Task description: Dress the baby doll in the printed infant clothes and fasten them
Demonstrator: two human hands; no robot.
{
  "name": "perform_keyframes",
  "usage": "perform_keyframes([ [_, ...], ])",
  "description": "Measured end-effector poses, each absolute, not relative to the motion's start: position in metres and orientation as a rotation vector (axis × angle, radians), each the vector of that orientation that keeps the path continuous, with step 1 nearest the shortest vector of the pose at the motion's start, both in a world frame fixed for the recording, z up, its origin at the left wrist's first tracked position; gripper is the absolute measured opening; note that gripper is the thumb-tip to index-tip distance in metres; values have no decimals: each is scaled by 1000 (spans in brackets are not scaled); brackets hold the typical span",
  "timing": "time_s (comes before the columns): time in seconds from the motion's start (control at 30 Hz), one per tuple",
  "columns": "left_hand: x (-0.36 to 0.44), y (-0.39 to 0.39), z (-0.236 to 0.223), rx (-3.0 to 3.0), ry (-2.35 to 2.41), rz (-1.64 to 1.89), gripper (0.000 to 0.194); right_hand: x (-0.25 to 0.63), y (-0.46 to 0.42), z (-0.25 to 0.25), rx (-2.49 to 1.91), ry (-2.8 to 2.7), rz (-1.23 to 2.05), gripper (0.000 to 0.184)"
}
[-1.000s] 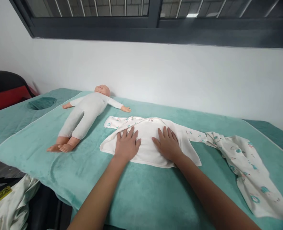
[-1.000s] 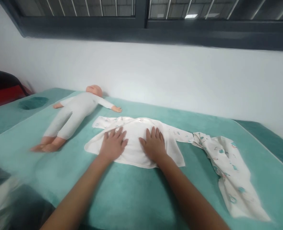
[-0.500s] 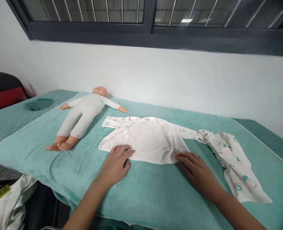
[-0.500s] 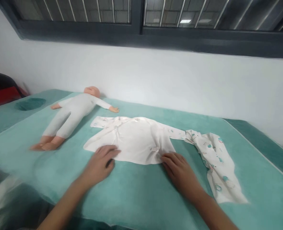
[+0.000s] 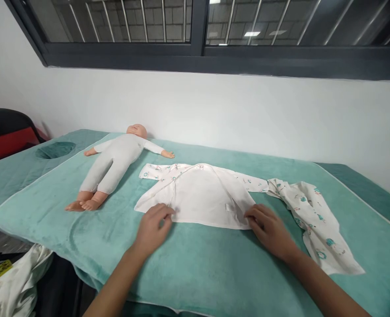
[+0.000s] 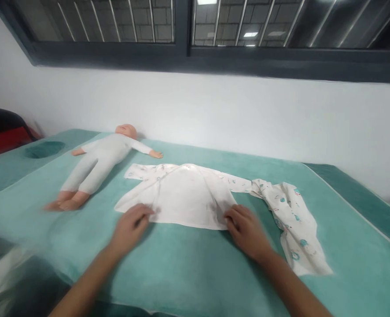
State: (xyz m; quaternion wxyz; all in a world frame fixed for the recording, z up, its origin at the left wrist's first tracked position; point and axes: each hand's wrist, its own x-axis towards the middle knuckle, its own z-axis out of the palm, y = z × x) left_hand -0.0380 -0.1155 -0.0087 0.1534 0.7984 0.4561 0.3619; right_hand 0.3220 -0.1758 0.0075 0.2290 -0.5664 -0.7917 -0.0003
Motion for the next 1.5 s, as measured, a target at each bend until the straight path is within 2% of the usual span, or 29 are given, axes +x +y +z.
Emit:
perform_keyframes([
  [0.1, -58, -85, 0, 1790, 1628, 1278, 22, 344, -156, 1, -1664, -1900, -139, 21],
  [0.2, -82, -36, 5, 1583, 1937, 1375, 36, 376, -130, -8, -1885, -1694, -348, 34],
  [0.33, -99, 16, 7, 1537, 2156, 959, 57, 414, -108, -16, -2201, -1486, -431, 47],
  [0.4, -100, 26, 9, 1563, 2173, 821, 61, 424, -106, -16, -2266, -1452, -480, 49],
  [0.5, -98, 26, 11, 1614, 2069, 822, 56, 429, -108, -13, -2281, -1441, -586, 43],
  [0.57, -98, 25, 11, 1638, 1933, 968, 51, 425, -111, -9, -2291, -1439, -671, 36],
  [0.7, -100, 32, 6, 1603, 1809, 1266, 44, 412, -109, -1, -2243, -1574, -857, 36],
  [0.8, -100, 42, -1, 1654, 1871, 1285, 37, 405, -101, 0, -2215, -1751, -632, 40],
  [0.93, -98, 49, -12, 1876, 2069, 1162, 31, 405, -85, -2, -2421, -1485, -213, 50],
  [1.07, -94, 43, -13, 2037, 2167, 997, 30, 409, -71, -7, -2416, -1362, -46, 42],
  [1.3, -91, 39, -9, 2027, 2253, 915, 30, 414, -66, -15, -2261, -1334, -263, 38],
  [1.43, -92, 38, -11, 2113, 2175, 992, 35, 401, -69, -12, -2025, -1534, -595, 40],
  [1.5, -92, 38, -11, 2207, 2064, 1009, 36, 390, -71, -11, -1877, -1700, -603, 41],
])
